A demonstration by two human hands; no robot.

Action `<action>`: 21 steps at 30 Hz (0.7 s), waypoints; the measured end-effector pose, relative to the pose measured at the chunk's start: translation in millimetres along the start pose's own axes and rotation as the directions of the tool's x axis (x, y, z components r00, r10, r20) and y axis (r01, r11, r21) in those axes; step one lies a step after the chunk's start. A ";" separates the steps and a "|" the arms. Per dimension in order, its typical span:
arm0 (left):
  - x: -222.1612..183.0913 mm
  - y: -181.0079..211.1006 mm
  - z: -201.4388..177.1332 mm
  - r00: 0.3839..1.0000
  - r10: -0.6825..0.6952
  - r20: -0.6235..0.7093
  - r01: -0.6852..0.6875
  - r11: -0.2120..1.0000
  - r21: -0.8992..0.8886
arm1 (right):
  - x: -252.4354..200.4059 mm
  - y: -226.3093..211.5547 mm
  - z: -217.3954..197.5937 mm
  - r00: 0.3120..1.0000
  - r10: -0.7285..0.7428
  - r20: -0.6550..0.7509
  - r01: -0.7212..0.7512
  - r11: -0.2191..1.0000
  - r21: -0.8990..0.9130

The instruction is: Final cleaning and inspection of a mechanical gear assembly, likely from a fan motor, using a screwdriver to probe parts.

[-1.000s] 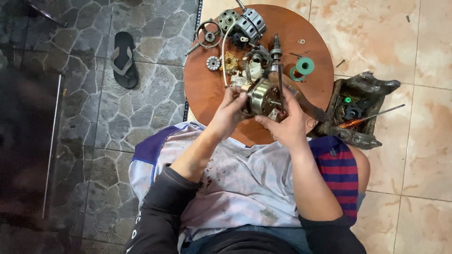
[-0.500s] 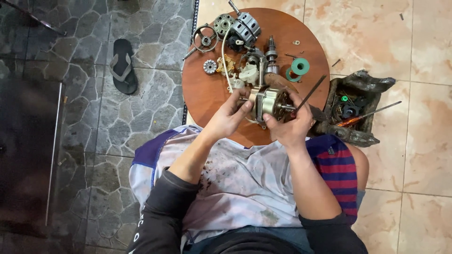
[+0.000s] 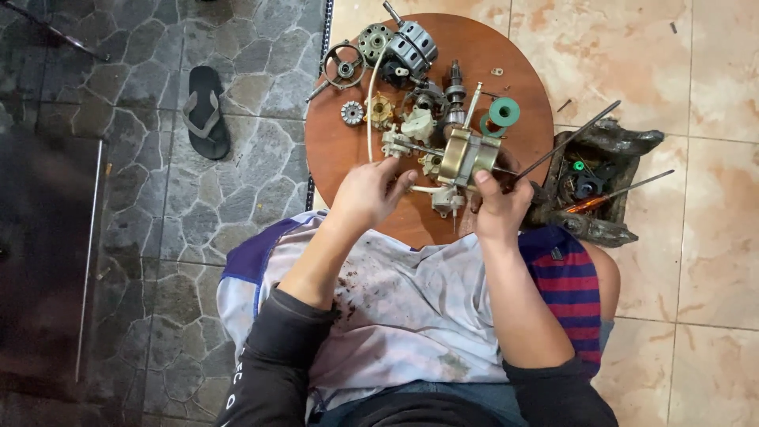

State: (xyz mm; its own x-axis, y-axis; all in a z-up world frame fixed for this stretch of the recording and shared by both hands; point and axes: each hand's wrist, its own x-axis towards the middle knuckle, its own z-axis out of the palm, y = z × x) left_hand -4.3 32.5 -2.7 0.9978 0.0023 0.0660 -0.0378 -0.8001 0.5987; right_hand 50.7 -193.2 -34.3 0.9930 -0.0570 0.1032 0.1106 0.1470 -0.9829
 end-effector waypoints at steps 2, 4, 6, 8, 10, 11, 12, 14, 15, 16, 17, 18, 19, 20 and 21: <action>1.8 10.8 -8.4 0.994 -0.090 0.065 0.093 0.995 -0.046 | -2.6 -4.2 8.8 1.000 0.001 -0.030 -0.001 1.000 -0.021; 3.8 18.5 -16.1 0.976 -0.170 0.136 0.183 0.979 -0.086 | -2.8 -3.8 11.3 0.998 -0.002 -0.065 -0.001 0.999 -0.044; 4.2 21.9 -24.0 0.955 -0.229 0.187 0.266 0.942 -0.205 | -1.5 1.9 9.1 0.998 0.020 -0.064 -0.018 0.999 0.035; 4.9 21.8 -25.2 0.952 -0.227 0.204 0.273 0.934 -0.231 | -2.1 -1.7 10.8 0.998 0.018 -0.061 -0.014 0.998 0.058; 4.4 20.4 -25.3 0.949 -0.227 0.220 0.281 0.925 -0.258 | -2.4 3.4 9.9 0.998 0.017 -0.056 -0.012 0.997 0.081; 4.0 19.1 -24.9 0.919 -0.249 0.305 0.328 0.913 -0.242 | -2.2 10.1 8.1 0.998 0.016 -0.063 -0.010 0.995 0.096; 3.3 17.9 -24.3 0.881 -0.270 0.388 0.374 0.901 -0.222 | -2.1 16.9 6.2 0.997 0.016 -0.071 -0.008 0.994 0.110; 3.2 16.8 -19.5 0.865 -0.217 0.453 0.417 0.813 -0.407 | -4.2 16.2 3.4 0.998 0.024 -0.057 -0.016 0.991 0.135; 3.1 16.1 -17.5 0.850 -0.150 0.504 0.458 0.684 -0.568 | -5.1 15.9 2.4 0.999 0.033 -0.042 -0.026 0.987 0.160; 3.4 29.3 -24.8 0.851 -0.152 0.502 0.457 0.684 -0.568 | -8.1 3.6 7.8 0.999 0.032 -0.040 -0.025 0.987 0.161; 3.7 42.7 -32.0 0.840 -0.160 0.518 0.512 0.548 -0.661 | -11.2 -8.8 13.2 0.997 0.049 0.060 -0.060 0.975 0.213; 4.7 56.0 -39.4 0.829 -0.164 0.535 0.552 0.397 -0.733 | -13.9 -21.3 18.7 0.986 0.059 0.159 -0.099 0.961 0.259; 2.6 32.1 -16.3 0.830 -0.164 0.533 0.550 0.398 -0.734 | -16.0 -34.2 32.9 0.986 0.057 0.160 -0.098 0.960 0.261; 0.5 8.6 7.7 0.857 -0.108 0.503 0.515 0.164 -0.841 | -18.4 -47.1 46.2 0.993 -0.063 0.104 0.043 0.982 0.185; -1.5 -15.0 32.0 0.886 -0.063 0.459 0.454 -0.085 -0.887 | -20.8 -59.8 59.4 0.981 -0.186 0.056 0.179 0.979 0.100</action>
State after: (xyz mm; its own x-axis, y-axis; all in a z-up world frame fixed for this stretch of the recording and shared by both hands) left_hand -3.5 25.3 -37.4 0.9113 -0.2233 -0.3459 0.4081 0.6013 0.6870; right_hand 25.9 -142.2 31.4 0.9560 -0.0275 0.2922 0.2904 0.2326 -0.9282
